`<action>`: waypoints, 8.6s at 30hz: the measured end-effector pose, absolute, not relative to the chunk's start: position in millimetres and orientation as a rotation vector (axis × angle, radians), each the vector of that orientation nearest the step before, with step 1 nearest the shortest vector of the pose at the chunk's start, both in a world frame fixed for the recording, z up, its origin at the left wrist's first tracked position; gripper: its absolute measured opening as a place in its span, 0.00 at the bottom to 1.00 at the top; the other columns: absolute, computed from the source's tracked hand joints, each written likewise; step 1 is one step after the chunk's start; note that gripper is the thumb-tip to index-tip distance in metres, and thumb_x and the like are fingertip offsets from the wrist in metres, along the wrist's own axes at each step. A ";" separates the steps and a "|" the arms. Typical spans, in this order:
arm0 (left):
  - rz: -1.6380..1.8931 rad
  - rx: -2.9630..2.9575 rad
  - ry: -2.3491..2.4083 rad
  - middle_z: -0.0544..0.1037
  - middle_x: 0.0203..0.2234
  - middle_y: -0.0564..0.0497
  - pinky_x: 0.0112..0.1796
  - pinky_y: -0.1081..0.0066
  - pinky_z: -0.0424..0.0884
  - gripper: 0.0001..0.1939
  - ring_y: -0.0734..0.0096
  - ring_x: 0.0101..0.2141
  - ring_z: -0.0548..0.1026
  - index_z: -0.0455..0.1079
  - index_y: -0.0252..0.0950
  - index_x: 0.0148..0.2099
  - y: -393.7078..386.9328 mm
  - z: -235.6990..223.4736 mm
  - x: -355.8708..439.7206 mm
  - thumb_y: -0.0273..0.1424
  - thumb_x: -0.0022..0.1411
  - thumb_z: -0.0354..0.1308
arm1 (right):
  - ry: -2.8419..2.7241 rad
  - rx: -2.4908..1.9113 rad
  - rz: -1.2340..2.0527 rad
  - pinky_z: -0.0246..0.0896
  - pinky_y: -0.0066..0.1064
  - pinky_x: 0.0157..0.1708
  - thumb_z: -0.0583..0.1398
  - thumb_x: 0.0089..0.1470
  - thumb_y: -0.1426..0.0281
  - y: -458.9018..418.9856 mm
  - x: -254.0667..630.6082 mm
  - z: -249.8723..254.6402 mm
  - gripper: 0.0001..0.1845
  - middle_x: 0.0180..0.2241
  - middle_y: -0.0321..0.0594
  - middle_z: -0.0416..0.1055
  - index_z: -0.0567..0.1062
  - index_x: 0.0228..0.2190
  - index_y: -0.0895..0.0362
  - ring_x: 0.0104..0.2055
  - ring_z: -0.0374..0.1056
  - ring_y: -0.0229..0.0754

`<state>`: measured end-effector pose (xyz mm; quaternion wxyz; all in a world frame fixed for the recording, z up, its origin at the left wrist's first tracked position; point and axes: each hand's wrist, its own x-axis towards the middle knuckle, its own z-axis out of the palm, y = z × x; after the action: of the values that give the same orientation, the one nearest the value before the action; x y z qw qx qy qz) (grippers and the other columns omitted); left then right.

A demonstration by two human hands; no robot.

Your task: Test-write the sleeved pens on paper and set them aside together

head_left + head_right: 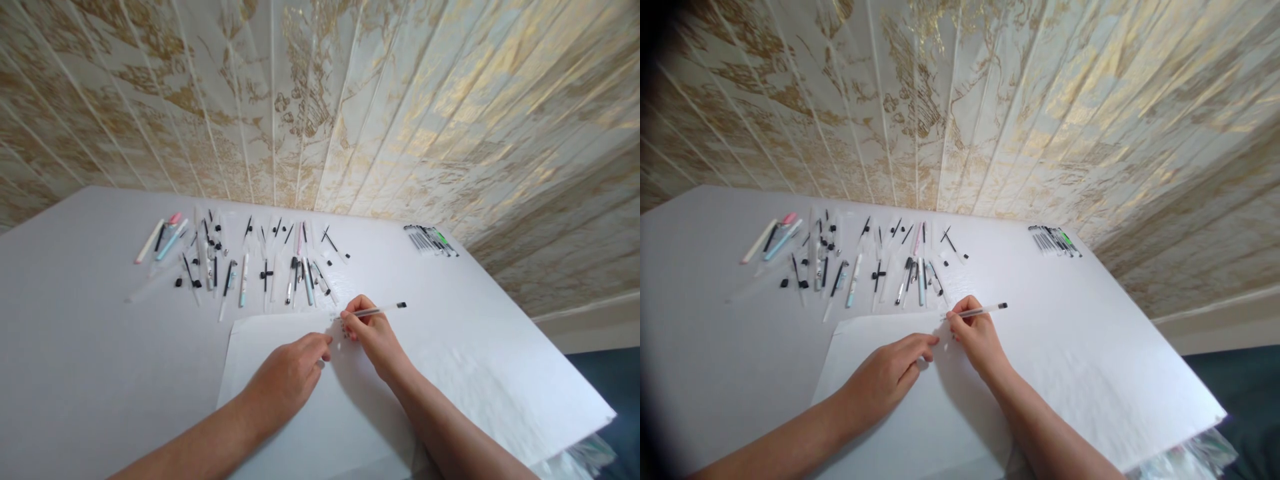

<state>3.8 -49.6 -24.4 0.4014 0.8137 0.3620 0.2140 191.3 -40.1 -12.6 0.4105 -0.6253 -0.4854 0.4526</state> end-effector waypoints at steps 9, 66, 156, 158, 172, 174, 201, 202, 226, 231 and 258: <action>0.522 2.078 0.928 0.75 0.51 0.46 0.45 0.61 0.70 0.16 0.59 0.46 0.76 0.67 0.39 0.41 -51.5 -22.7 3.9 0.18 0.57 0.44 | -1.405 -1.504 0.922 0.50 0.28 0.24 0.57 0.55 0.69 -48.8 186.3 -20.2 0.05 0.23 0.30 0.60 0.65 0.29 0.54 0.24 0.55 0.35; 0.417 2.254 0.973 0.70 0.58 0.47 0.49 0.57 0.73 0.24 0.57 0.50 0.75 0.71 0.38 0.49 -49.5 -22.8 3.6 0.16 0.57 0.44 | -1.526 -1.599 0.763 0.50 0.29 0.25 0.56 0.55 0.70 -52.1 185.2 -26.9 0.07 0.21 0.30 0.60 0.64 0.26 0.54 0.24 0.56 0.37; 0.723 1.473 1.017 0.72 0.45 0.48 0.41 0.63 0.73 0.13 0.72 0.37 0.76 0.56 0.41 0.35 -47.1 -21.7 7.7 0.16 0.57 0.40 | -0.605 -1.158 0.939 0.49 0.25 0.21 0.62 0.47 0.68 -24.1 240.2 -12.1 0.09 0.18 0.27 0.58 0.65 0.25 0.55 0.18 0.51 0.31; 0.724 1.438 1.002 0.71 0.47 0.47 0.45 0.62 0.73 0.14 0.72 0.39 0.76 0.57 0.40 0.37 -45.9 -22.0 8.0 0.16 0.57 0.40 | -0.610 -1.173 0.937 0.48 0.25 0.21 0.62 0.47 0.67 -24.4 241.4 -11.5 0.09 0.18 0.27 0.58 0.65 0.25 0.54 0.18 0.51 0.31; 0.621 1.303 1.025 0.79 0.39 0.47 0.31 0.67 0.75 0.09 0.70 0.28 0.78 0.58 0.39 0.47 -43.9 -18.7 8.7 0.37 0.68 0.43 | -0.936 -1.261 0.941 0.44 0.25 0.20 0.61 0.55 0.63 -39.6 222.1 -11.0 0.07 0.18 0.27 0.56 0.69 0.32 0.53 0.19 0.51 0.32; 0.600 1.267 1.012 0.79 0.34 0.50 0.28 0.69 0.73 0.08 0.71 0.25 0.77 0.59 0.39 0.45 -43.2 -18.5 8.9 0.37 0.67 0.46 | -1.027 -1.274 0.977 0.44 0.25 0.19 0.61 0.56 0.62 -44.2 215.4 -12.2 0.07 0.18 0.27 0.57 0.70 0.34 0.52 0.19 0.51 0.32; 0.523 1.685 1.076 0.70 0.22 0.58 0.27 0.75 0.60 0.08 0.74 0.24 0.67 0.73 0.38 0.38 -47.9 -13.8 8.1 0.34 0.62 0.55 | -1.408 -1.246 1.307 0.51 0.26 0.25 0.58 0.58 0.62 -61.7 195.6 -3.8 0.12 0.21 0.32 0.65 0.66 0.27 0.56 0.22 0.56 0.33; 0.537 1.621 1.068 0.71 0.22 0.58 0.26 0.75 0.61 0.08 0.74 0.23 0.68 0.72 0.38 0.39 -47.6 -14.5 7.9 0.35 0.62 0.54 | -1.401 -1.260 1.302 0.51 0.26 0.25 0.58 0.58 0.62 -60.7 195.9 -4.0 0.12 0.21 0.32 0.65 0.66 0.27 0.56 0.22 0.56 0.33; 0.566 1.321 0.936 0.75 0.22 0.55 0.26 0.74 0.71 0.11 0.74 0.22 0.74 0.70 0.35 0.36 -41.5 -17.6 7.2 0.36 0.65 0.52 | -1.231 -1.166 1.441 0.55 0.27 0.27 0.58 0.60 0.60 -57.4 193.3 -14.9 0.13 0.21 0.31 0.69 0.66 0.29 0.56 0.23 0.63 0.34; 0.575 1.320 0.951 0.75 0.22 0.55 0.26 0.74 0.70 0.11 0.74 0.21 0.74 0.71 0.35 0.36 -42.9 -16.9 7.3 0.36 0.64 0.52 | -1.248 -1.152 1.454 0.56 0.27 0.28 0.58 0.60 0.60 -56.8 192.6 -16.1 0.13 0.21 0.32 0.69 0.66 0.29 0.56 0.24 0.64 0.34; 0.610 1.477 0.996 0.73 0.21 0.53 0.26 0.74 0.68 0.24 0.71 0.22 0.71 0.71 0.37 0.36 -44.7 -26.4 15.3 0.53 0.59 0.50 | -1.174 -1.372 1.040 0.52 0.25 0.20 0.59 0.55 0.61 -22.8 246.6 10.4 0.14 0.17 0.27 0.57 0.76 0.38 0.58 0.19 0.54 0.32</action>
<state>15.3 -44.7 -26.4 0.5886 0.6341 0.4276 0.2619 246.6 -22.8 10.4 0.5048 -0.5683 -0.4863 0.4310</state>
